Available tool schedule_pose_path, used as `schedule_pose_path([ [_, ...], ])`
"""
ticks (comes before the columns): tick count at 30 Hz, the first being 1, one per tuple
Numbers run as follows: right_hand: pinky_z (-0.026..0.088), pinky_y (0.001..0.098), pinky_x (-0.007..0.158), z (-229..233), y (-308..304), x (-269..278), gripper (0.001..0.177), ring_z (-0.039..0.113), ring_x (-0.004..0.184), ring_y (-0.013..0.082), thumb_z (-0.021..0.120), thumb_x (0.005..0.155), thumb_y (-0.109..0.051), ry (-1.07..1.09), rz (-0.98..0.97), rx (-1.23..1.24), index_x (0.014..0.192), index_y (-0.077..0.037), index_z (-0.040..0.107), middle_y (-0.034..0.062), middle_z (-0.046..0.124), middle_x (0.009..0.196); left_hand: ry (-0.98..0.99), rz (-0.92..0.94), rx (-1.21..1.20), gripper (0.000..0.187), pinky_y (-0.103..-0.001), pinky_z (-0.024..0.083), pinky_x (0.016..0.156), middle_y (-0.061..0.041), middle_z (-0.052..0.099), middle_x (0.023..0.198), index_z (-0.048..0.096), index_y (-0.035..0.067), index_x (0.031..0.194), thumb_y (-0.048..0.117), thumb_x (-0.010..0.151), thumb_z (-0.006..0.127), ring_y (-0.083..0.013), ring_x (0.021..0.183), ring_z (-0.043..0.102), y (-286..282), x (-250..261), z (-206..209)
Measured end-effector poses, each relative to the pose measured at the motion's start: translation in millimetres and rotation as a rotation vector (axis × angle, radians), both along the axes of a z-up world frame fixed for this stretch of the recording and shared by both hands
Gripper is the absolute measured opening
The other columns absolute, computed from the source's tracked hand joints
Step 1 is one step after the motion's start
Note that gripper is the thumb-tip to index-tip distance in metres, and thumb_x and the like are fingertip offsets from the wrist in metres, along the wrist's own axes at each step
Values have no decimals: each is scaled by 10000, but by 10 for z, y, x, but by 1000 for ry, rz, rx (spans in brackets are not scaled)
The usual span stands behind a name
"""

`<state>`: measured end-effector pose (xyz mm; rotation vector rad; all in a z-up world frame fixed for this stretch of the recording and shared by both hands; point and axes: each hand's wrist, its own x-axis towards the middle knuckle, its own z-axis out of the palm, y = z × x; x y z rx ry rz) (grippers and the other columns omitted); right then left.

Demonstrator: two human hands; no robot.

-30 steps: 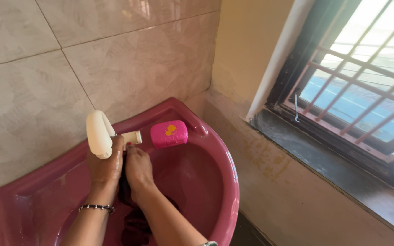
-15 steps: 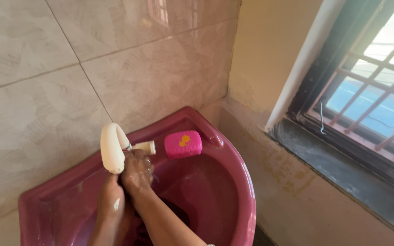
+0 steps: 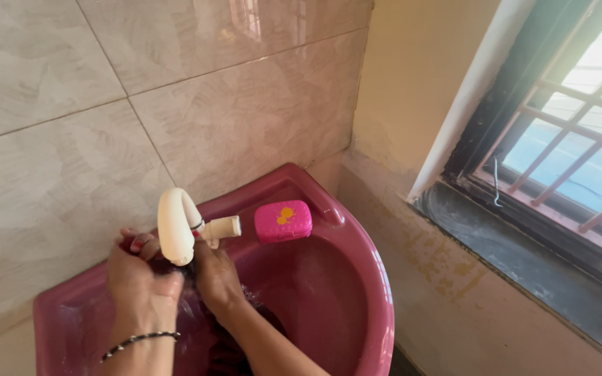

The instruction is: The person washes a red cloth in a pink sink, wrings it out, and then uses it to wipe the window frame and adjacent wall. The person moves from the sink to the window area to perform the wiping.

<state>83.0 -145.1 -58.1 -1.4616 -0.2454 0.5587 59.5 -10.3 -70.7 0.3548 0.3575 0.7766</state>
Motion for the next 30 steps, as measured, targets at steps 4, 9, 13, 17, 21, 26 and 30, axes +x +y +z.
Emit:
schedule_pose_path([
  [4,469,459,975,-34,142,48,582,619,1158,398,436,992,-503,-69,-43,-258,1202,-11,666,246,678,1245,341,74,195,143,-268,479,662,-2,603,849,597,114,1006,196,1054,489,-115,730,547,-262,2,-35],
  [9,531,470,944,-294,352,212,466,623,1177,371,504,976,-413,-31,0,26,1264,-50,538,223,624,1290,418,88,557,178,-319,564,825,-73,694,1054,609,45,1174,122,1024,552,-176,932,658,-712,-24,22],
  [13,517,436,905,-248,274,134,419,588,1091,264,495,973,-403,187,36,124,1304,-144,493,146,571,1261,466,117,401,130,-328,598,770,-85,698,934,592,23,1073,90,1000,507,-203,827,681,-620,-19,20],
  [17,497,388,985,-227,110,-44,487,570,1154,200,667,965,-417,-258,58,281,1231,-37,518,123,561,1225,311,182,6,236,-267,500,572,38,483,709,531,159,931,314,1100,481,-88,584,490,-152,-1,-172],
  [21,490,269,748,-60,36,10,406,592,849,96,696,945,-475,-101,334,206,1109,-105,656,-6,634,920,2,160,-254,262,-242,356,491,60,423,650,562,169,867,217,1089,432,-69,503,402,194,-54,-149],
  [26,413,236,469,203,-40,7,357,476,537,57,759,937,-405,10,475,315,976,-84,607,-23,523,666,144,117,-119,294,-292,390,546,53,326,588,383,160,734,180,1027,367,-107,460,334,316,-198,413],
  [30,459,263,486,219,-12,97,411,538,553,83,793,889,-438,-82,542,276,914,-66,620,2,587,689,21,70,-88,275,-287,386,567,52,321,602,399,161,746,154,1022,402,-105,470,338,337,-205,650],
])
